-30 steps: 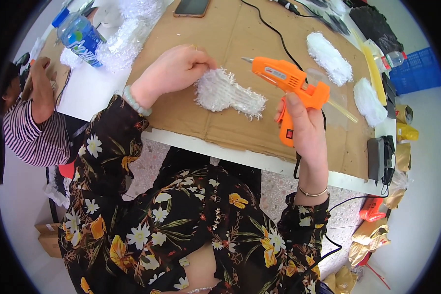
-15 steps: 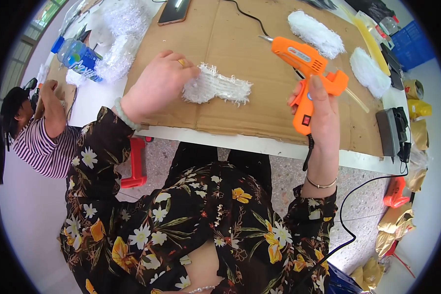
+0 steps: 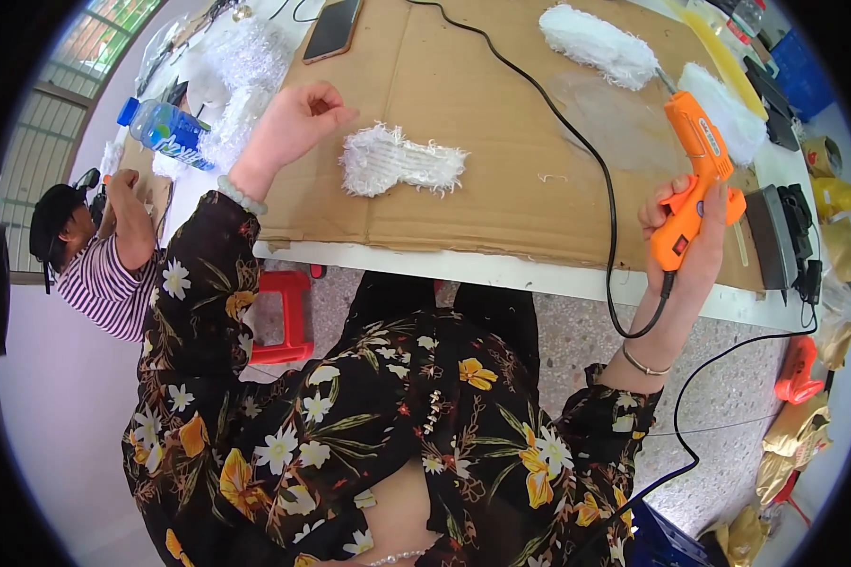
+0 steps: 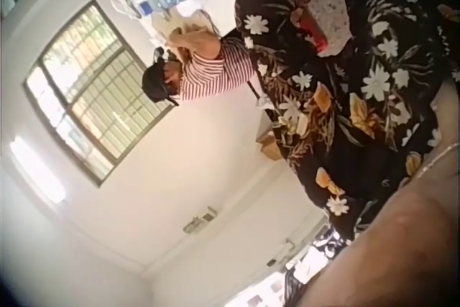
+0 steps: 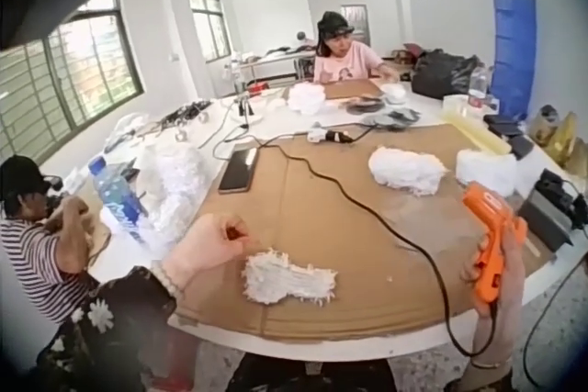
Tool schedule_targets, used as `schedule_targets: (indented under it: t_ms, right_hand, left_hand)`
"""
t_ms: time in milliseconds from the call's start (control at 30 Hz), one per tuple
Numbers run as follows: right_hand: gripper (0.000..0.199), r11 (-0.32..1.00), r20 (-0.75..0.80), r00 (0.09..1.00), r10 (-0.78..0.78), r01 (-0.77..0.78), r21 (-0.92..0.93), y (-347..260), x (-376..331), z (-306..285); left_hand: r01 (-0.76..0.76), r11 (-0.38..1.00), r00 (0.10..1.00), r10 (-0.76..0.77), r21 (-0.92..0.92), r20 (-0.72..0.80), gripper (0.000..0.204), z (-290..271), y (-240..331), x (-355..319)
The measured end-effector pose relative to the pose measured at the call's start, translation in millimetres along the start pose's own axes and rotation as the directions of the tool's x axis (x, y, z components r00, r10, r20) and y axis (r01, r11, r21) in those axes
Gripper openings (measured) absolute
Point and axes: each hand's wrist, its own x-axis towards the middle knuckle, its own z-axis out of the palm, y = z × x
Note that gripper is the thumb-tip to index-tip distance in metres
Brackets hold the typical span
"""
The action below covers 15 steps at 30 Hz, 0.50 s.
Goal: Using a hot glue gun to attach white fibrous material to a fabric base.
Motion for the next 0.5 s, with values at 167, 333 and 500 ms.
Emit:
schedule_targets:
  t_ms: [167,333,500]
  right_hand:
    - [0.035,0.999,-0.053,0.998,0.017,-0.015,0.042,7.1,-3.3,-8.6]
    - [0.035,0.997,-0.032,0.999,0.041,-0.039,0.061,8.4,-3.3,-9.0]
    - [0.035,0.988,0.024,0.999,0.047,-0.05,0.145,11.9,-1.9,-15.9]
  left_hand:
    - [-0.441,0.671,0.858,0.51,0.596,0.061,0.016,37.8,1.8,-14.6]
    - [-0.376,0.756,0.907,0.417,0.536,0.048,0.011,17.7,-2.6,-1.0]
    - [-0.192,0.968,0.927,0.125,-0.163,-0.353,0.021,-28.4,4.8,26.4]
